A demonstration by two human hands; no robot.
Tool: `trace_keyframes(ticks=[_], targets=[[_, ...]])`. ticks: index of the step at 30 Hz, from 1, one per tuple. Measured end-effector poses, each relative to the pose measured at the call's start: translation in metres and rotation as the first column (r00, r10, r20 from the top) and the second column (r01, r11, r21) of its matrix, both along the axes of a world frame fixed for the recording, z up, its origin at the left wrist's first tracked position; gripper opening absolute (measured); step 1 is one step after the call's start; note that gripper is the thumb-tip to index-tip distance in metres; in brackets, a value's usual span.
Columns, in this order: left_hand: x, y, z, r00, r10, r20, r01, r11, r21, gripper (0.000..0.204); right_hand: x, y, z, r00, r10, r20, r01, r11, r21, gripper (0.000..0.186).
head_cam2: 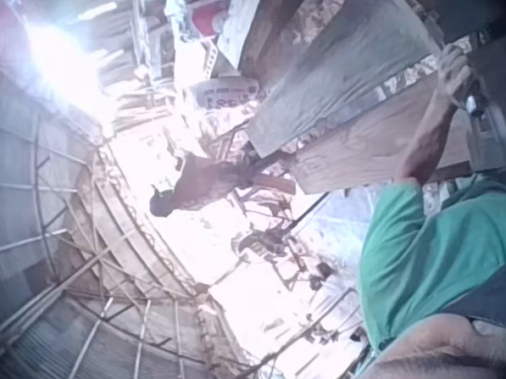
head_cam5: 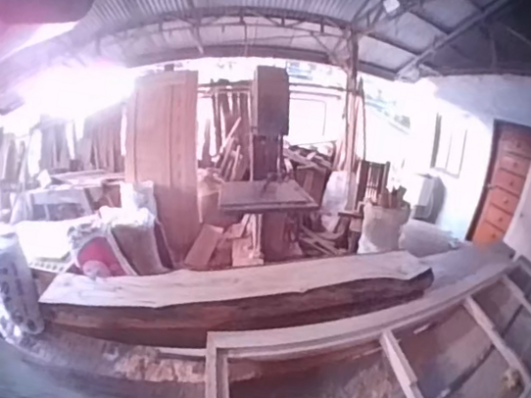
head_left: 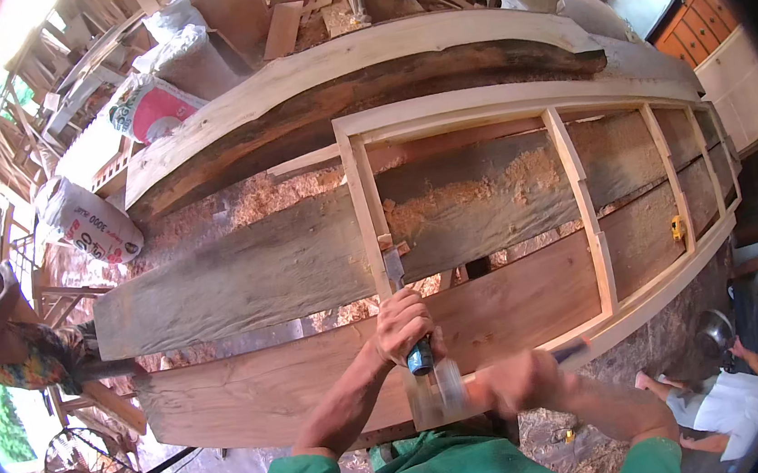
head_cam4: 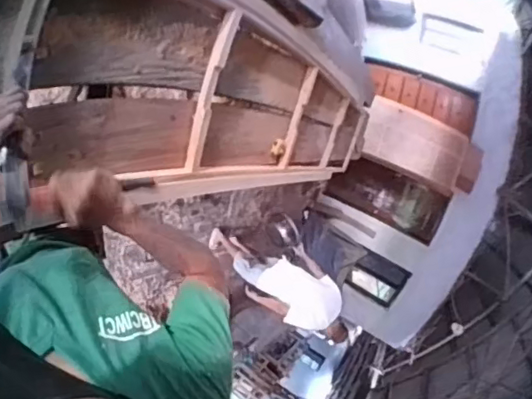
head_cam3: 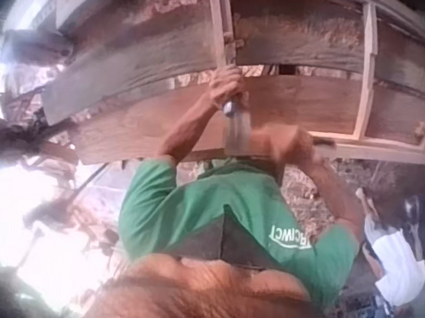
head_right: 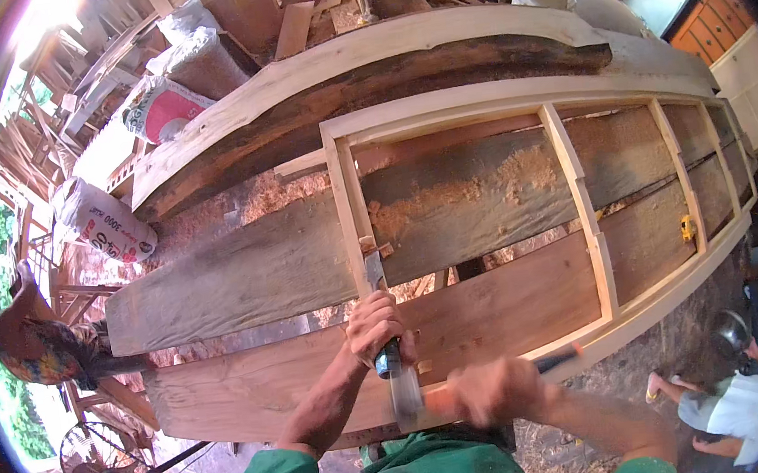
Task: The recorder uses a chisel and hammer to refine the corners of a wooden frame in a workshop environment.
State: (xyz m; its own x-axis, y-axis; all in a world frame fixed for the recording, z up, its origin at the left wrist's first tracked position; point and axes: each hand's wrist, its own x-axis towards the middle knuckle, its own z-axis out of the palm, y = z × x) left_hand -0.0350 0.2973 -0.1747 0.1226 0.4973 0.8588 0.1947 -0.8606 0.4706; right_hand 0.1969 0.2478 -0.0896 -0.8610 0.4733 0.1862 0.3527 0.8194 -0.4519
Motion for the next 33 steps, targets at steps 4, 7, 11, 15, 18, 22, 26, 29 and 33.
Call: trace_keyframes(ticks=[4,7,11,15,18,22,26,29,33], targets=[[-0.005,-0.002,-0.011,0.998,-0.016,-0.065,0.016,1.0,0.005,0.019,-0.002,-0.002,0.008,0.995,0.028,-0.094,-0.032,0.998,-0.046,0.037],[-0.005,0.0,-0.009,0.994,-0.031,-0.101,0.032,0.999,0.01,0.021,0.001,-0.007,0.028,0.971,0.191,-0.145,-0.185,0.981,0.056,0.037],[-0.011,0.005,-0.014,0.992,-0.019,-0.122,0.026,0.998,0.059,0.02,0.001,0.01,-0.006,0.996,-0.085,0.001,0.085,0.996,-0.015,0.038],[-0.011,0.002,-0.01,0.992,-0.039,-0.12,0.037,0.999,-0.018,0.02,0.001,-0.013,0.019,0.983,0.121,-0.141,-0.121,0.993,0.004,0.04],[-0.009,0.003,-0.009,0.993,-0.041,-0.107,0.043,0.999,0.011,0.02,0.004,0.002,-0.005,0.998,0.053,0.027,-0.056,0.991,0.121,0.037],[-0.013,0.008,-0.01,0.987,-0.039,-0.153,0.043,0.999,0.025,0.019,-0.002,-0.001,-0.009,0.982,-0.056,-0.18,0.059,0.998,0.012,0.04],[-0.012,0.008,-0.007,0.994,-0.032,-0.103,0.033,0.999,0.004,0.018,0.002,0.002,0.006,0.971,0.186,-0.148,-0.174,0.981,0.088,0.038],[-0.016,0.012,-0.011,0.99,0.01,-0.139,-0.004,0.999,0.04,0.018,-0.007,0.014,-0.013,0.997,-0.083,-0.011,0.083,0.996,0.038,0.041],[-0.013,0.013,-0.006,0.996,-0.031,-0.084,0.031,0.999,-0.012,0.019,-0.007,-0.004,0.03,0.98,0.16,-0.122,-0.165,0.986,-0.033,0.042]])
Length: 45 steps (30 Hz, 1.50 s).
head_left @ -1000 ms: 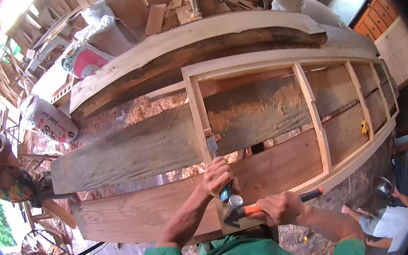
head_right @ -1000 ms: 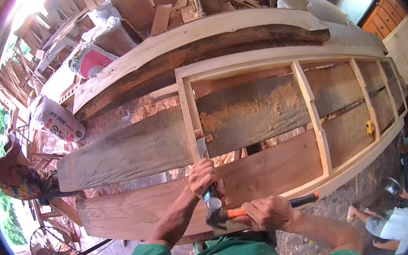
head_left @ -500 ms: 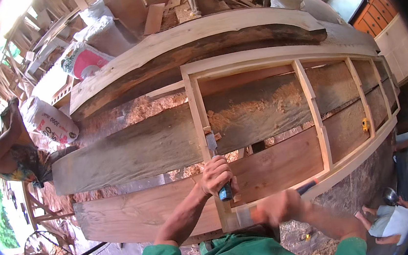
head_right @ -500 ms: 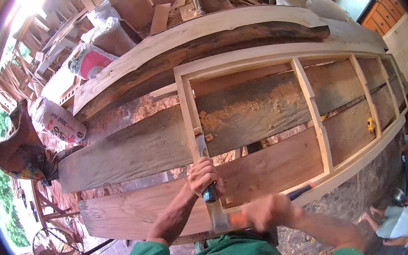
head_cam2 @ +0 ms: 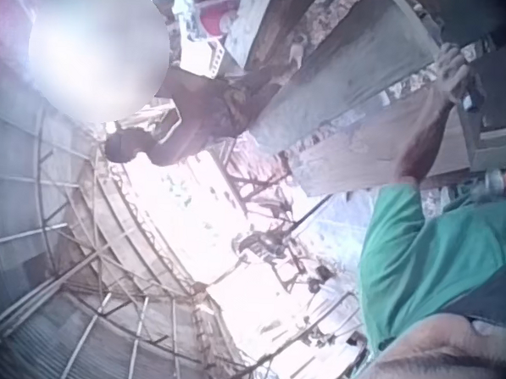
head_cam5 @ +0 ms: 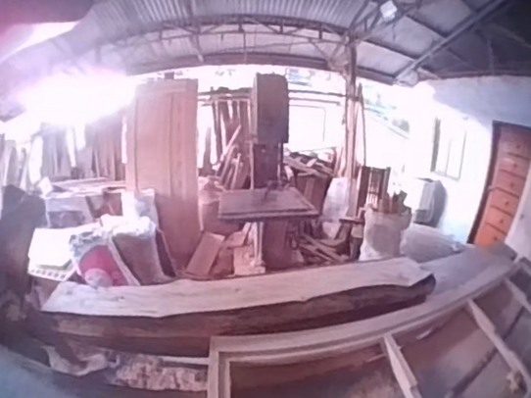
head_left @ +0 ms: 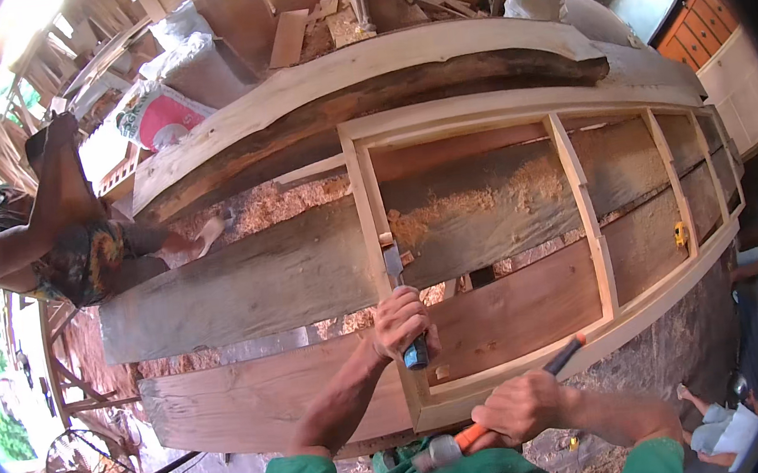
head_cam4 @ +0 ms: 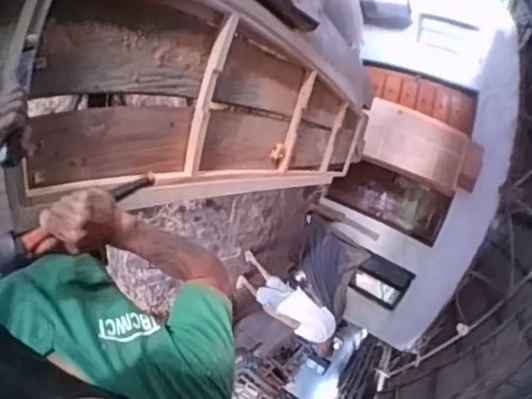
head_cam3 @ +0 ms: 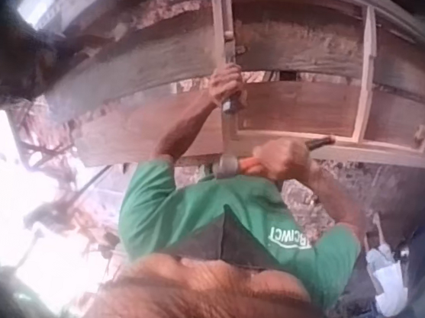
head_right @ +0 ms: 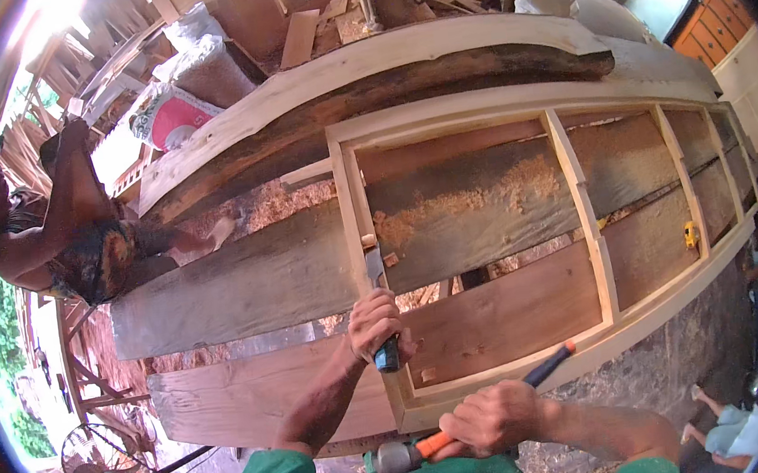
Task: The recorder uses a chisel and hammer to refine the corners of a wooden frame in a workshop environment.
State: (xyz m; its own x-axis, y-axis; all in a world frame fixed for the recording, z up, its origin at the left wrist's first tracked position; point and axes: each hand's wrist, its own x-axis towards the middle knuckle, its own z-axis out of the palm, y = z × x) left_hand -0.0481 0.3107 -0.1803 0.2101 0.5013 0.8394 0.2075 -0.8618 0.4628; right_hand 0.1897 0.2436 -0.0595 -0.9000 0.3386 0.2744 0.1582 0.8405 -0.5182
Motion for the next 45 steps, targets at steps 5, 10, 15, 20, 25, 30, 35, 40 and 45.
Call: trace_keyframes(ticks=[5,10,15,20,25,30,35,40,45], targets=[[-0.009,0.014,-0.016,0.998,0.02,-0.056,-0.016,0.997,0.079,0.019,0.0,0.027,-0.053,0.944,-0.308,0.118,0.295,0.949,0.112,0.043],[-0.006,0.002,-0.006,0.999,-0.028,-0.036,0.028,1.0,0.012,0.02,0.003,0.007,-0.023,0.993,-0.072,0.096,0.061,0.992,0.114,0.039],[-0.013,-0.003,-0.013,0.983,-0.08,-0.166,0.076,0.997,-0.031,0.021,0.0,0.003,-0.048,0.939,-0.307,0.156,0.307,0.951,0.024,0.04],[-0.019,0.002,-0.013,0.99,-0.058,-0.128,0.05,0.997,-0.062,0.021,-0.006,-0.007,-0.014,0.994,-0.111,0.005,0.111,0.991,0.069,0.044],[-0.027,0.028,0.004,0.99,-0.14,-0.011,0.139,0.99,-0.024,0.018,0.016,-0.022,-0.027,0.982,-0.18,0.051,0.179,0.983,0.036,0.045],[-0.029,0.058,0.064,1.0,0.01,-0.015,-0.008,0.993,0.118,0.011,0.036,-0.051,-0.049,0.948,-0.312,-0.066,0.312,0.95,-0.017,0.04],[-0.043,0.041,0.089,0.854,0.099,0.511,-0.049,0.993,-0.11,0.024,0.059,-0.097,-0.049,0.882,-0.448,0.146,0.47,0.863,-0.188,0.038],[-0.018,0.01,0.057,0.976,0.003,0.216,0.007,0.999,-0.047,0.013,0.066,-0.096,-0.052,0.869,-0.474,0.142,0.492,0.796,-0.354,0.033],[-0.007,0.014,0.041,0.994,-0.107,0.03,0.108,0.994,-0.028,0.017,0.058,-0.056,-0.044,0.89,-0.454,0.023,0.442,0.852,-0.281,0.032]])
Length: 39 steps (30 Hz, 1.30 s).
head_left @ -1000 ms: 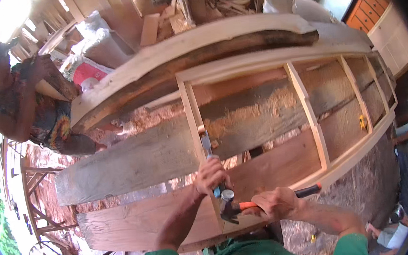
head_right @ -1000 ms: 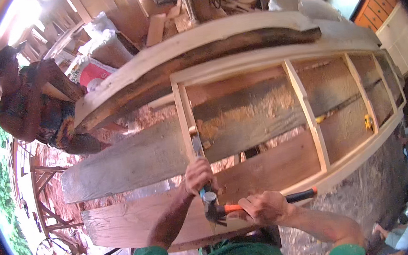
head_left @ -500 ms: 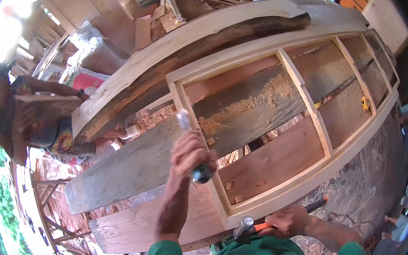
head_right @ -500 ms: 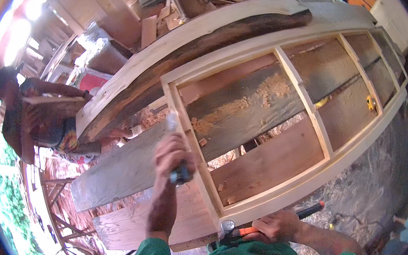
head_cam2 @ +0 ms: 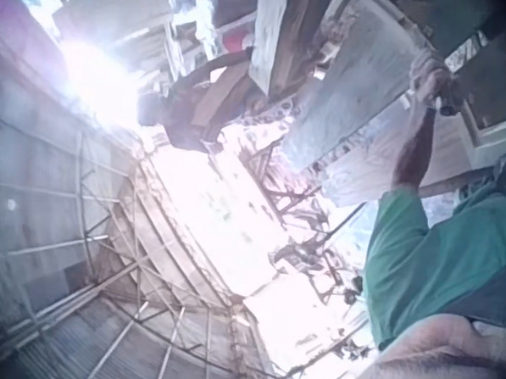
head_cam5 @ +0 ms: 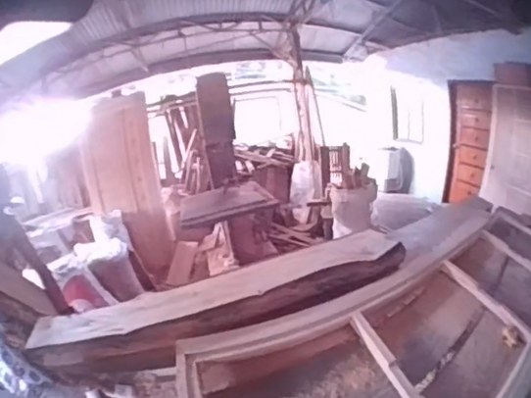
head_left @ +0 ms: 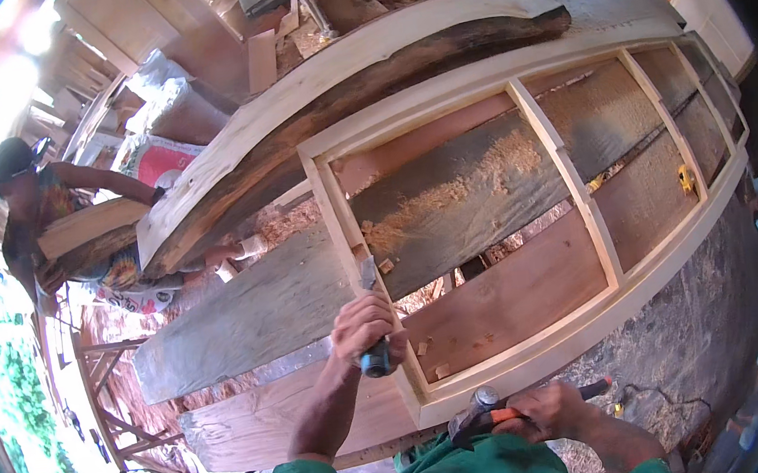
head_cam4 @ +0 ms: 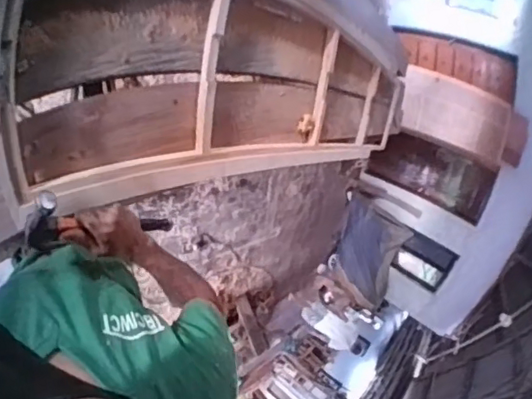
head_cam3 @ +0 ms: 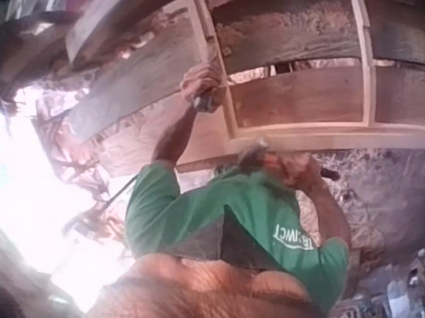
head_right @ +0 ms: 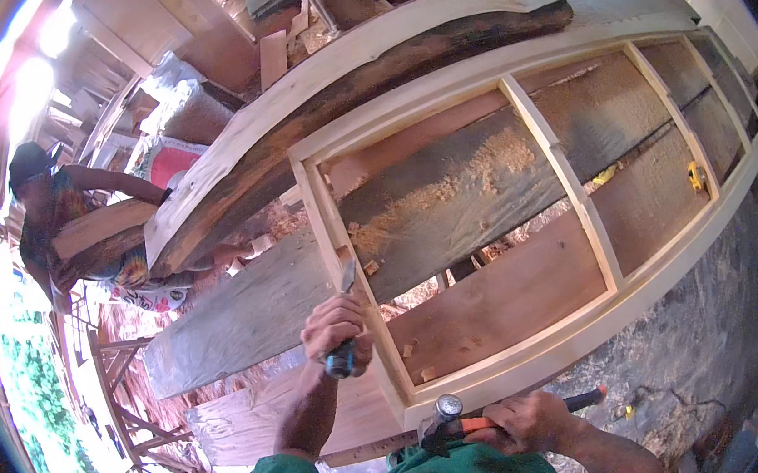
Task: The recorder uses a chisel and hammer to refine the corners of a wooden frame in a workshop environment.
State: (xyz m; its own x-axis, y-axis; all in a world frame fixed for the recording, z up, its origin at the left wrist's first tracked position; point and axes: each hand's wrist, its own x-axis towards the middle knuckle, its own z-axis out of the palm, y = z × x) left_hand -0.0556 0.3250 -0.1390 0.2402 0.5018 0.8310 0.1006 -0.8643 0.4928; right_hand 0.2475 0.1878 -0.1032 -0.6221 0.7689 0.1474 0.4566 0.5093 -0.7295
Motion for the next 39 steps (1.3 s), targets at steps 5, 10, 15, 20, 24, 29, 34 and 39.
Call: trace_keyframes(ticks=[5,10,15,20,24,29,34,39], targets=[[0.001,0.001,-0.009,0.995,-0.028,-0.097,0.034,0.997,0.062,0.02,-0.001,0.01,0.011,0.999,0.024,0.04,-0.025,0.999,0.032,0.034],[-0.005,-0.005,-0.012,0.988,-0.017,-0.152,0.026,0.998,0.058,0.018,-0.003,0.016,0.014,1.0,0.012,0.025,-0.011,0.999,-0.03,0.036],[-0.004,-0.006,-0.008,0.997,0.04,-0.069,-0.043,0.998,-0.043,0.017,-0.004,0.032,0.026,0.999,0.035,0.011,-0.036,0.999,0.019,0.033],[0.003,-0.016,-0.021,0.996,0.078,0.032,-0.079,0.997,0.008,0.018,-0.031,0.045,0.042,0.969,0.068,-0.237,-0.027,0.985,0.169,0.026],[0.004,-0.014,-0.024,0.992,0.117,0.037,-0.116,0.993,-0.017,0.017,-0.054,0.063,0.033,0.947,0.26,0.19,-0.299,0.929,0.218,0.023],[0.002,-0.012,-0.027,0.998,0.067,0.017,-0.067,0.997,-0.028,0.02,-0.062,0.055,0.047,0.95,0.304,0.074,-0.312,0.9,0.304,0.023],[0.006,-0.008,-0.036,0.998,0.054,0.023,-0.054,0.998,0.02,0.021,-0.063,0.058,0.009,0.942,0.259,0.211,-0.247,0.965,-0.084,0.027],[0.001,-0.003,-0.034,0.998,0.037,-0.055,-0.036,0.999,0.028,0.02,-0.063,0.049,0.034,0.951,0.288,0.116,-0.308,0.919,0.244,0.025]])
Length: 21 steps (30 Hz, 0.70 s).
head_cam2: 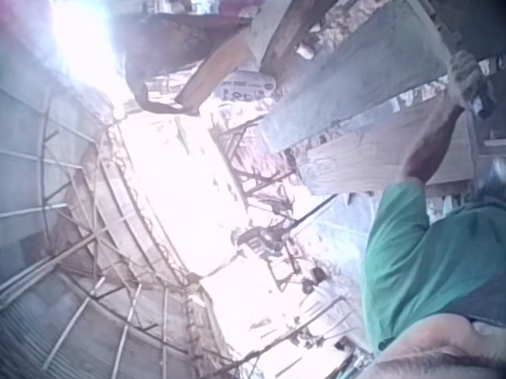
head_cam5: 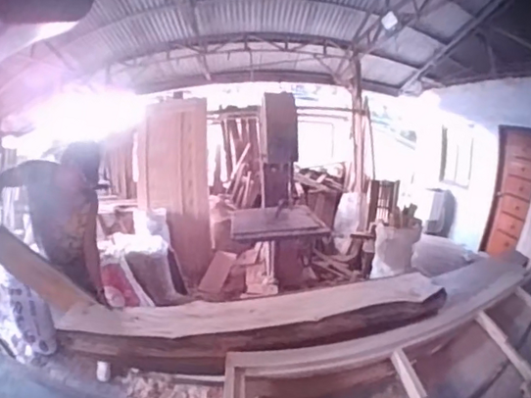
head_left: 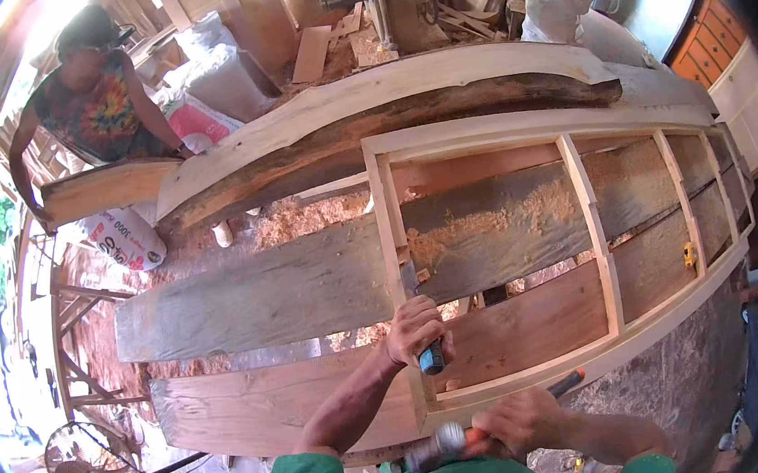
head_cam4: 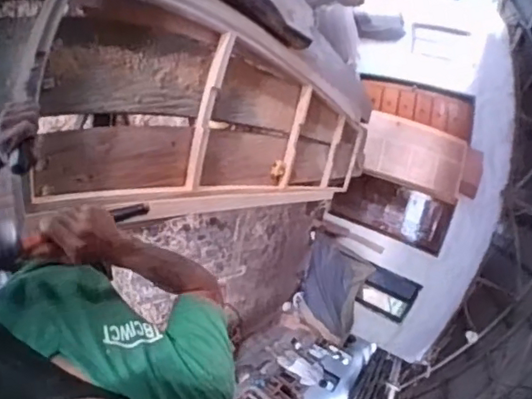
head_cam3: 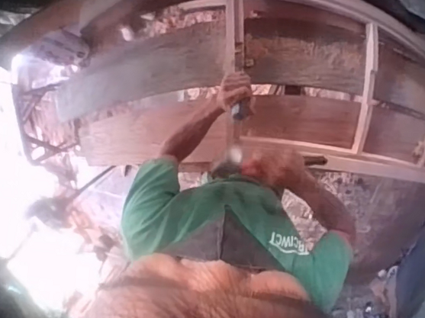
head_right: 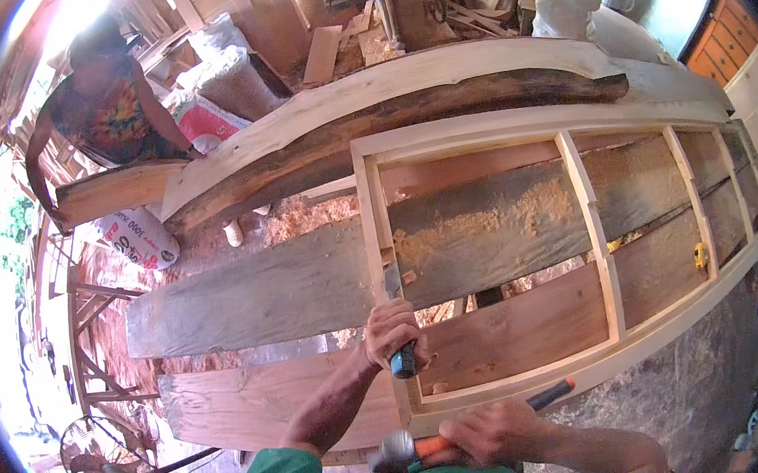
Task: The recorder uses a chisel and hammer to refine the corners of a wooden frame in a workshop environment.
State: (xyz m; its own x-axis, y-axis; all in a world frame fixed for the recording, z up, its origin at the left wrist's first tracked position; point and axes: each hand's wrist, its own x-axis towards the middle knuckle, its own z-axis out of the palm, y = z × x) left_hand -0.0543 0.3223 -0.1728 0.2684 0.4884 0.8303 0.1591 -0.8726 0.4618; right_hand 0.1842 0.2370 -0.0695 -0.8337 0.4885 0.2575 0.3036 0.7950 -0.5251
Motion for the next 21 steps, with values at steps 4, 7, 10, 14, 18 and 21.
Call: trace_keyframes(ticks=[4,7,10,14,18,21], targets=[[-0.01,0.003,-0.009,0.998,-0.014,-0.065,0.012,1.0,-0.027,0.02,-0.003,0.025,-0.02,0.998,-0.047,0.04,0.043,0.995,0.085,0.027],[-0.01,0.004,-0.003,0.999,-0.037,-0.001,0.037,0.996,-0.075,0.021,-0.006,0.017,0.002,0.985,-0.173,-0.006,0.173,0.985,0.006,0.039],[-0.008,0.003,-0.002,1.0,-0.005,-0.004,0.005,1.0,-0.016,0.022,-0.005,0.014,0.034,0.985,0.133,-0.106,-0.136,0.99,-0.021,0.04],[-0.011,0.003,-0.01,0.992,0.058,-0.11,-0.054,0.998,0.044,0.021,-0.01,0.031,-0.024,0.987,-0.157,0.017,0.155,0.985,0.074,0.04],[-0.009,0.01,-0.003,0.999,-0.015,-0.05,0.016,1.0,0.02,0.017,-0.006,0.015,0.022,0.993,0.081,-0.089,-0.074,0.994,0.08,0.036],[-0.005,0.015,0.007,0.998,-0.048,0.027,0.048,0.999,0.001,0.018,-0.007,0.03,-0.009,0.994,0.043,-0.104,-0.037,0.998,0.059,0.035]])
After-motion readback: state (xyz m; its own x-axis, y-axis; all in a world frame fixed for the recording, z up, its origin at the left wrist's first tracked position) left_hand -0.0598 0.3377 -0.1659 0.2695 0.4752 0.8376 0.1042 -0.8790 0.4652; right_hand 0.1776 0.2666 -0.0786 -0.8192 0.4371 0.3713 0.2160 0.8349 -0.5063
